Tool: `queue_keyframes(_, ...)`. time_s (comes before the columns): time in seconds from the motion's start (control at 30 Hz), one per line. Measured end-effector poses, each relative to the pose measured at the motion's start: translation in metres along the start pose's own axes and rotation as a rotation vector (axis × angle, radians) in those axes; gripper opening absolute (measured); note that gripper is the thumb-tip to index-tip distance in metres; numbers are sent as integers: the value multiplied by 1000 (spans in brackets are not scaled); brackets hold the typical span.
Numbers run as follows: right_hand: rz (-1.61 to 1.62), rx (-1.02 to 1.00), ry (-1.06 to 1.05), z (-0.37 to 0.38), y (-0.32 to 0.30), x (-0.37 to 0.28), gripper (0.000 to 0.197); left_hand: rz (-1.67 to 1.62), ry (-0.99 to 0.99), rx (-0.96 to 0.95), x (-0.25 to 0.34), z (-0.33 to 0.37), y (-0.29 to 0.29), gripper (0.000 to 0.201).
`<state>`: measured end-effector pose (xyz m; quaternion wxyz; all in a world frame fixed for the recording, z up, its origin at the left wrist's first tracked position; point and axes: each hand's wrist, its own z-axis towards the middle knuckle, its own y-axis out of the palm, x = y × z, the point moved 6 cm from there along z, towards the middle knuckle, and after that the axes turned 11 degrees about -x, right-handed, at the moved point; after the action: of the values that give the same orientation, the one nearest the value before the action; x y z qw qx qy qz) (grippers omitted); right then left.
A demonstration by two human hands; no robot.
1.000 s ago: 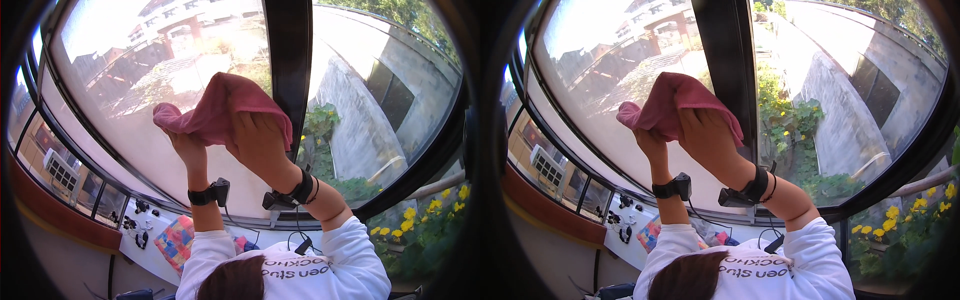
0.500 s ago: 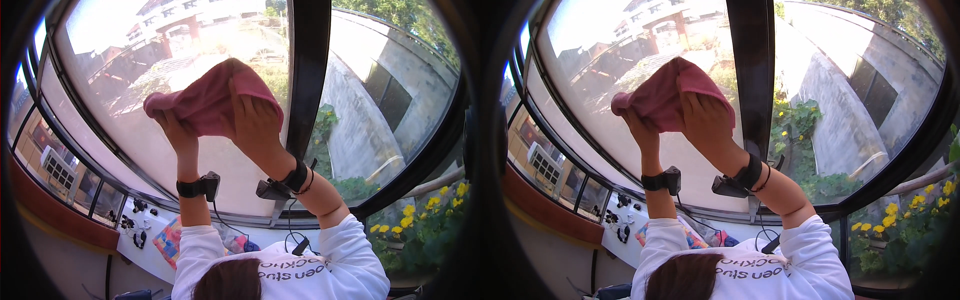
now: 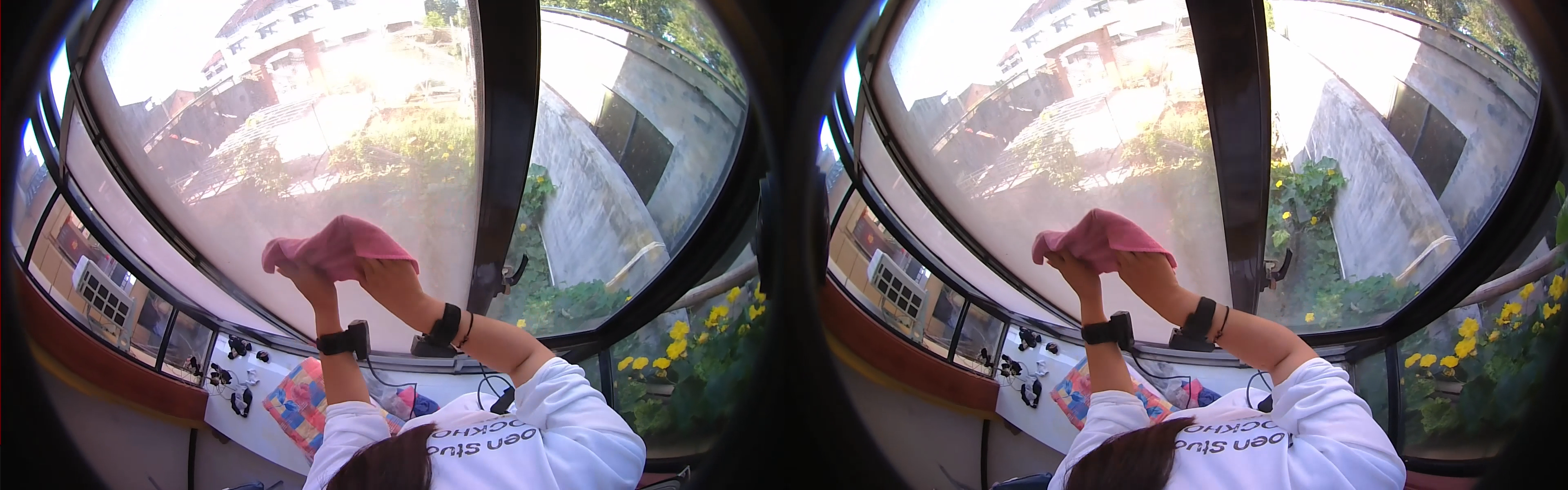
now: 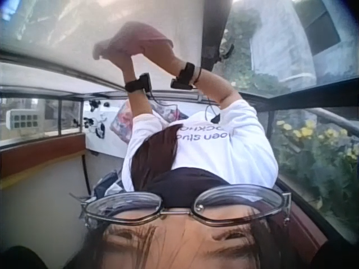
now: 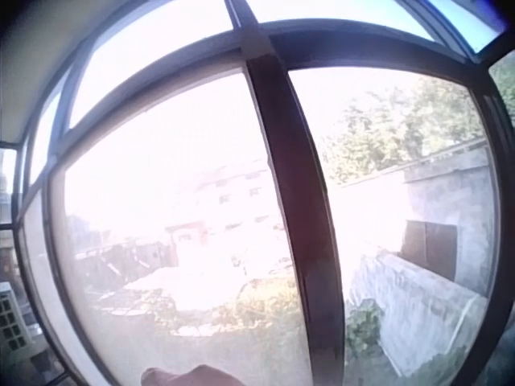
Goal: The person wipes the glass panes and frames of a window with a cloth, moving between different sections and glass panels.
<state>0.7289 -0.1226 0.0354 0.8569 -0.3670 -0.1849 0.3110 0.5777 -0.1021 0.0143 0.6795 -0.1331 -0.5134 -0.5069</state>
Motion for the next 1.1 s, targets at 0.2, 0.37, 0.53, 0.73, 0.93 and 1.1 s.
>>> queue_keyframes(0.2,-58,7,-52,-46,22,15,24,-148,-114,-13,-107,-57,-22,44)
queue_keyframes(0.37,-27,305,8,38,-90,31,49,843,506,-9,49,7,37,67)
queue_keyframes(0.53,-73,545,84,72,-184,66,56,793,776,-194,146,17,112,65)
queue_keyframes(0.73,-154,287,130,14,-119,70,48,848,661,-247,57,-18,101,51)
queue_keyframes(0.93,-103,-218,90,-127,14,49,29,398,-3,-352,-97,-127,34,50)
queue_keyframes(1.1,-134,-357,-42,-173,51,47,27,855,69,-529,-161,-185,11,56)
